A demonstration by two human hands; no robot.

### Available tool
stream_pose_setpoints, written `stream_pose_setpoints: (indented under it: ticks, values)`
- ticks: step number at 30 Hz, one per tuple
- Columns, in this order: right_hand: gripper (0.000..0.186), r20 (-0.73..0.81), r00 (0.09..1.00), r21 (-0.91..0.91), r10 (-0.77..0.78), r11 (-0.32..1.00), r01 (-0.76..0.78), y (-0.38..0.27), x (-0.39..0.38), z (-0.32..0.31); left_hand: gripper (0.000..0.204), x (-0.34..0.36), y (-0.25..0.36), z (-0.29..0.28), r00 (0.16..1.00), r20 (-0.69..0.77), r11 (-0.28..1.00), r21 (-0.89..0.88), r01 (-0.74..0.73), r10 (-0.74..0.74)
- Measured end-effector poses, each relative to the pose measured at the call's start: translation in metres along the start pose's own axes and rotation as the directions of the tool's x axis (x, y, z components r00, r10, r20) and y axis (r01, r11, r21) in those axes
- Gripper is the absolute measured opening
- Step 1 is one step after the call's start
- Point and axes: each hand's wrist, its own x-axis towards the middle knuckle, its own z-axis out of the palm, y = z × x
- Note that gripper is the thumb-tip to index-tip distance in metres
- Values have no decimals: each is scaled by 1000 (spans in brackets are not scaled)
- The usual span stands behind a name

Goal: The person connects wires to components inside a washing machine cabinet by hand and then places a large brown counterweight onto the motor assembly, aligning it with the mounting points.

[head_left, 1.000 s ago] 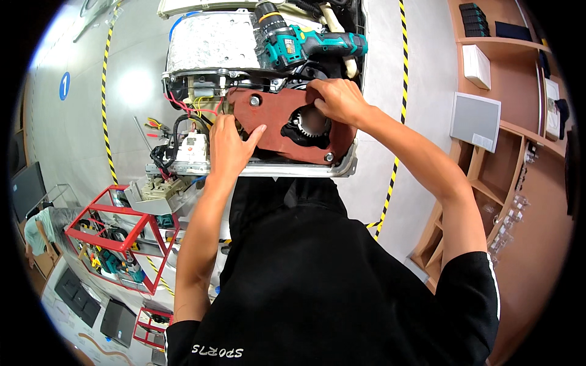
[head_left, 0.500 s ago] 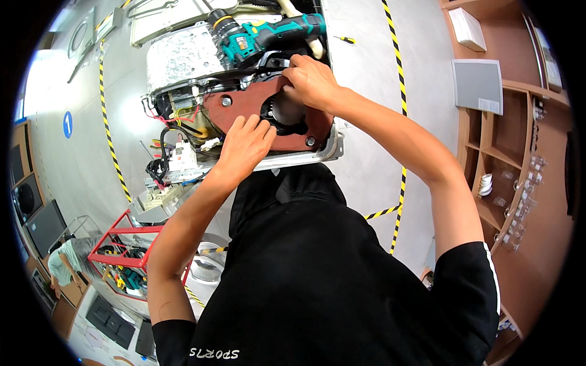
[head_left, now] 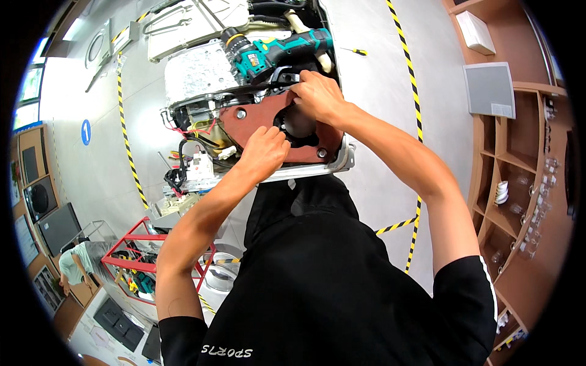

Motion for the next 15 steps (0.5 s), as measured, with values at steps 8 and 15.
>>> stream_pose_setpoints:
  ticks: [8,15]
  values:
    - [18,39,999,-48,8,999,-6,-1,2,5,22,-4,5,5,994,-88,998,-16,61,-62]
    - [26,50,999,-56,10,998,-7,5,11,10,21,1,3,12,982,-136,988,-101,120,-133]
